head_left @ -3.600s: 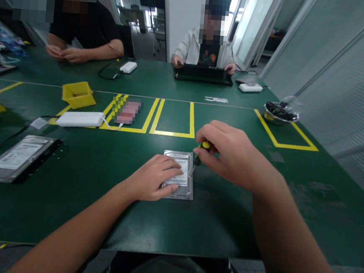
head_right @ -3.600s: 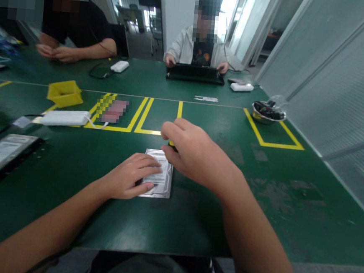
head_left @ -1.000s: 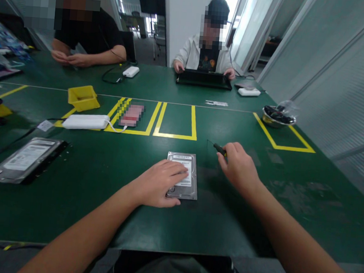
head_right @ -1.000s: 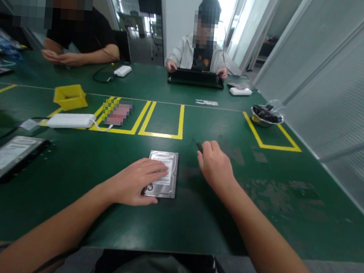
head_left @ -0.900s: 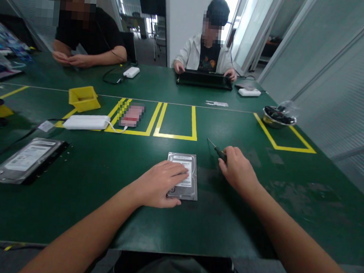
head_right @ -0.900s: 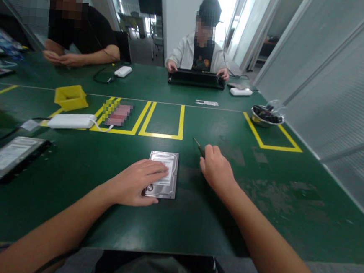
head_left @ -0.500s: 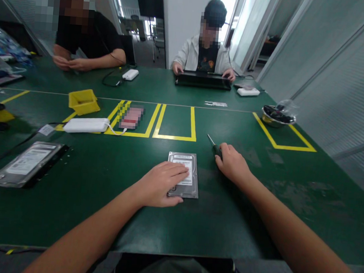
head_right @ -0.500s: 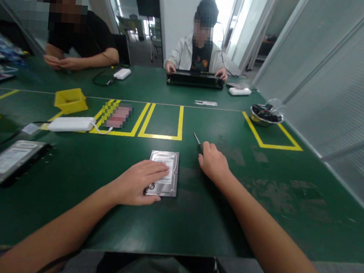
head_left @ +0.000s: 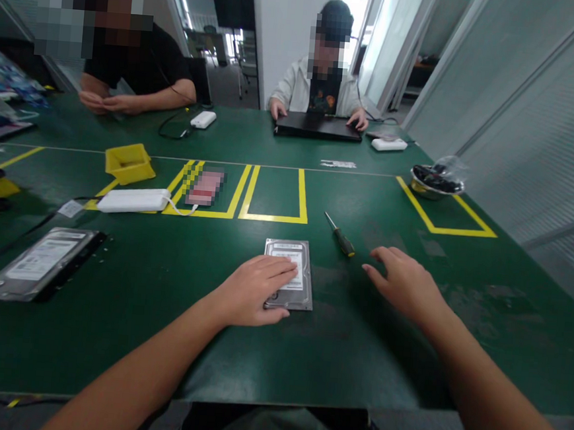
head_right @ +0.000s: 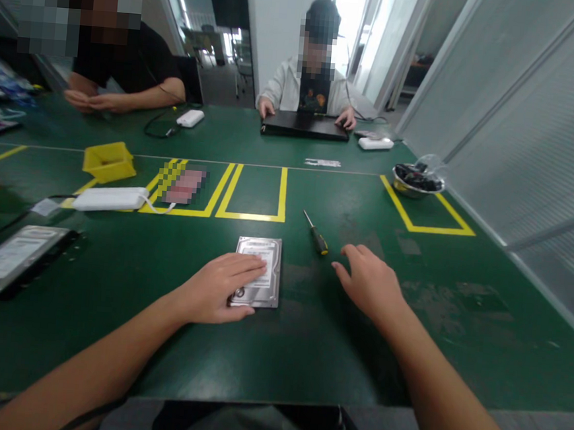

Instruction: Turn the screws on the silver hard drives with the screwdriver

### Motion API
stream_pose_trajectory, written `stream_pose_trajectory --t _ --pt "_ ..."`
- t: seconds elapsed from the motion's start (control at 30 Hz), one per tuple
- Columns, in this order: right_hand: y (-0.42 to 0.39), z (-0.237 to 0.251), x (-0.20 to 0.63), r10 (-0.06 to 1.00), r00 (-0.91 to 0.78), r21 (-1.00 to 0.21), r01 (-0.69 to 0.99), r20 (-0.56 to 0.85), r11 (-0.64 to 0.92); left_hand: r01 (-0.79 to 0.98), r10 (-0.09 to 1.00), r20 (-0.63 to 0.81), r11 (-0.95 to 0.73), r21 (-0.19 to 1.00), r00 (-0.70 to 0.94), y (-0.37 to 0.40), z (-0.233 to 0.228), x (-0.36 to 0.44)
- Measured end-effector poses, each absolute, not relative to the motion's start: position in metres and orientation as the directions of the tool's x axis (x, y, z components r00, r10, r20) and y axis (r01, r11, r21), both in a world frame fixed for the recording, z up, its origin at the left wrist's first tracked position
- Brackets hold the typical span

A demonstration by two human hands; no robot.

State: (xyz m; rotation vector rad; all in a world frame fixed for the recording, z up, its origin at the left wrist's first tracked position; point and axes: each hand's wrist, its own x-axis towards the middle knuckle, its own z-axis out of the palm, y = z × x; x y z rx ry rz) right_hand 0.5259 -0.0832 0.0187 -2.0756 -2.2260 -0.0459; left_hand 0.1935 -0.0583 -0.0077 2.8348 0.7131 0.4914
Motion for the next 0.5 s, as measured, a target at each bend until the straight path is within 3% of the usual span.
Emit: stream_pose_trajectory --t 0.17,0.3,0.4,0.5 --pt "-0.11 0.013 0.59 0.987 0.053 -0.075 0.996 0.15 -0.042 0.425 0.486 0.282 -0.869 0.254 0.827 -0.058 -0.008 0.194" --pt "-0.128 0.011 0.644 0.949 0.265 0.012 0.963 0.17 -0.271 0.429 0.491 0.281 -0.866 0.256 0.825 -0.059 -0.009 0.194" --pt "-0.135 0.006 0.682 0.871 0.406 0.076 0.894 0.275 -0.441 0.432 0.493 0.281 -0.865 0.253 0.823 -0.059 -0.01 0.194" --pt "-0.133 0.0 0.714 0.85 0.45 0.048 0.876 0.274 -0.48 0.435 0.494 0.282 -0.865 0.249 0.822 -0.06 -0.01 0.194"
